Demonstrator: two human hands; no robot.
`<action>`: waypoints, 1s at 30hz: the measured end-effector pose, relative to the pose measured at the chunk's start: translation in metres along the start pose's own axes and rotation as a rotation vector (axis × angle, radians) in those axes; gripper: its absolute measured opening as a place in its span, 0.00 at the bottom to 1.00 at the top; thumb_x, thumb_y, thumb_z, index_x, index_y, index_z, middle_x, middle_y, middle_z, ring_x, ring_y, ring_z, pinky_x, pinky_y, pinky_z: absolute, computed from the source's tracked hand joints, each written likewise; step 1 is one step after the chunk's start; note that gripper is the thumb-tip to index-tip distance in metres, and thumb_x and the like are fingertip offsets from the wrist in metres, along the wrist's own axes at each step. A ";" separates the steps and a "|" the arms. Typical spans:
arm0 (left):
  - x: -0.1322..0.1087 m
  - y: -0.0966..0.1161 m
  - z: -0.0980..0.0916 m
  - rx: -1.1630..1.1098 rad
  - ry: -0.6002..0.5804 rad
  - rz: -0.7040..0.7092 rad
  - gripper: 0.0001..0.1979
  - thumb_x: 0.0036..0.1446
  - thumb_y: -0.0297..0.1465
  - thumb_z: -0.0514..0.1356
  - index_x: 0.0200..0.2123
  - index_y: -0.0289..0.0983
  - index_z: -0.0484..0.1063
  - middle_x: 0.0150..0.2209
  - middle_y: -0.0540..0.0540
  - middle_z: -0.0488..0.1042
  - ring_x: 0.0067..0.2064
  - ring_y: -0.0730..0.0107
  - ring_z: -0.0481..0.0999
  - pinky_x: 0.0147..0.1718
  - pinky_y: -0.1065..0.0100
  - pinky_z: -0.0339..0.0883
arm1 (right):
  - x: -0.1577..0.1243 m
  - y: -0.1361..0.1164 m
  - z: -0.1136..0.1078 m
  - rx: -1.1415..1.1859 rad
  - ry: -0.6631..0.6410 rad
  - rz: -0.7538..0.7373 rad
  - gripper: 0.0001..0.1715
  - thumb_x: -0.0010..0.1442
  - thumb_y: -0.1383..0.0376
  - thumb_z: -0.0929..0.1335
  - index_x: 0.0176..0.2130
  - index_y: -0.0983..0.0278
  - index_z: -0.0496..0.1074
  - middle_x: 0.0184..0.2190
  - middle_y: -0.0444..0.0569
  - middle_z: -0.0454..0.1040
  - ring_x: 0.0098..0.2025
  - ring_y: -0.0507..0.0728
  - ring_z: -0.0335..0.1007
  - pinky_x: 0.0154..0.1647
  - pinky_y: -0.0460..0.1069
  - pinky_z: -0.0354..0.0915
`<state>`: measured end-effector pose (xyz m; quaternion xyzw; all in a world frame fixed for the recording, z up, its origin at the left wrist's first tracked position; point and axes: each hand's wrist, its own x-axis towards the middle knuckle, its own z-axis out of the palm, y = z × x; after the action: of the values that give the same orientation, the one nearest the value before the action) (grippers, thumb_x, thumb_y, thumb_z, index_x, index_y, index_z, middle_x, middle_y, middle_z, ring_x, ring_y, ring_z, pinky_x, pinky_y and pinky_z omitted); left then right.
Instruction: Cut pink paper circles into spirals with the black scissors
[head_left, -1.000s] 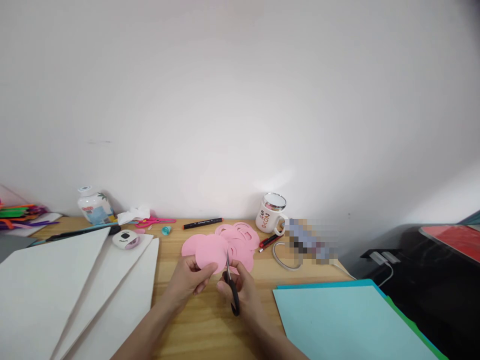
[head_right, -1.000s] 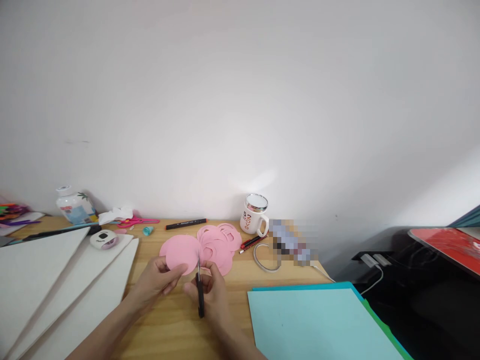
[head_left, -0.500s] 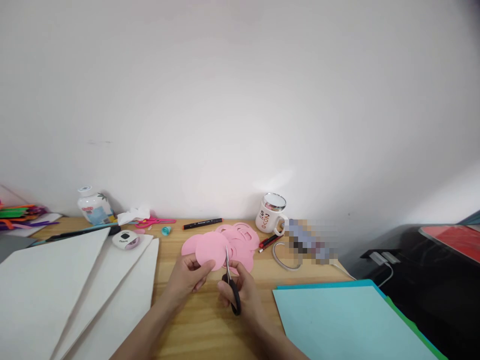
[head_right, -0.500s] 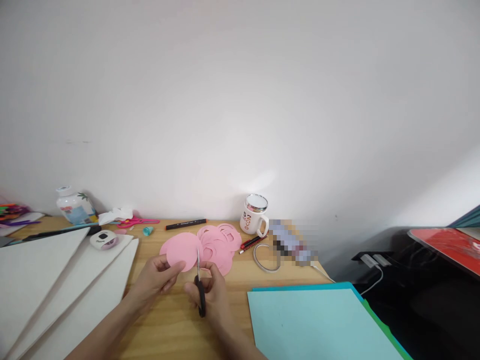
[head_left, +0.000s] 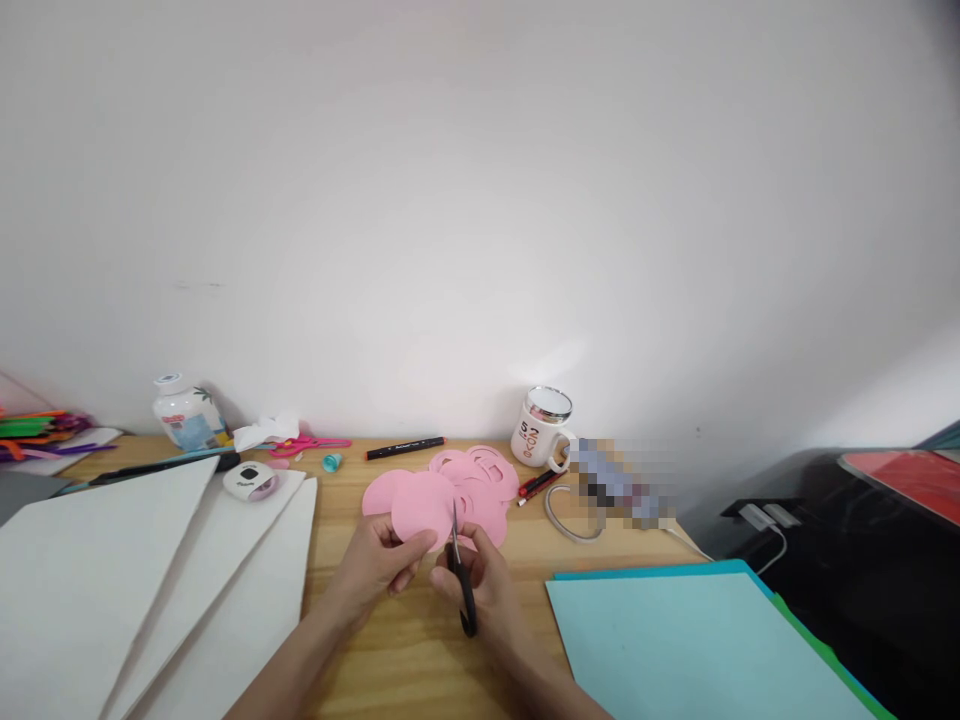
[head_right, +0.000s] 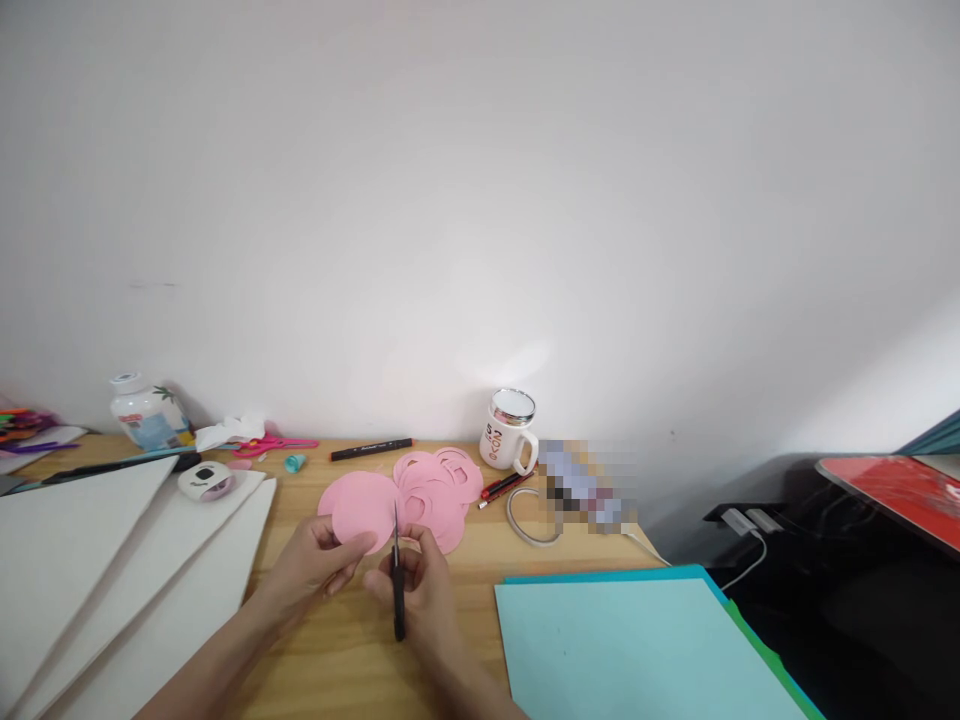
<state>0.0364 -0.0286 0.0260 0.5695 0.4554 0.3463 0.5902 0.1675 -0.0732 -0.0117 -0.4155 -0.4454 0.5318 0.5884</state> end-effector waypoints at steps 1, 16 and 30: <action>0.000 0.001 0.000 0.000 -0.005 0.000 0.18 0.42 0.41 0.62 0.15 0.36 0.59 0.08 0.57 0.58 0.12 0.82 0.51 0.13 0.76 0.42 | 0.000 -0.001 0.000 0.008 0.000 -0.005 0.25 0.40 0.58 0.74 0.33 0.63 0.60 0.19 0.37 0.62 0.21 0.48 0.53 0.22 0.43 0.51; 0.002 -0.003 -0.002 0.005 0.006 0.009 0.18 0.44 0.41 0.61 0.16 0.35 0.60 0.09 0.57 0.58 0.13 0.82 0.51 0.14 0.76 0.42 | 0.001 0.010 -0.005 -0.022 -0.029 0.017 0.25 0.44 0.54 0.72 0.36 0.61 0.60 0.15 0.34 0.58 0.17 0.47 0.48 0.16 0.42 0.46; 0.002 0.000 -0.002 -0.099 0.001 0.017 0.18 0.43 0.42 0.61 0.15 0.35 0.61 0.10 0.57 0.60 0.11 0.83 0.53 0.12 0.76 0.44 | -0.001 0.004 -0.002 -0.063 0.001 0.049 0.24 0.46 0.56 0.70 0.37 0.61 0.57 0.11 0.33 0.62 0.12 0.47 0.52 0.13 0.41 0.49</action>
<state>0.0351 -0.0259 0.0262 0.5431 0.4331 0.3737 0.6146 0.1680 -0.0739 -0.0164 -0.4449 -0.4514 0.5317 0.5618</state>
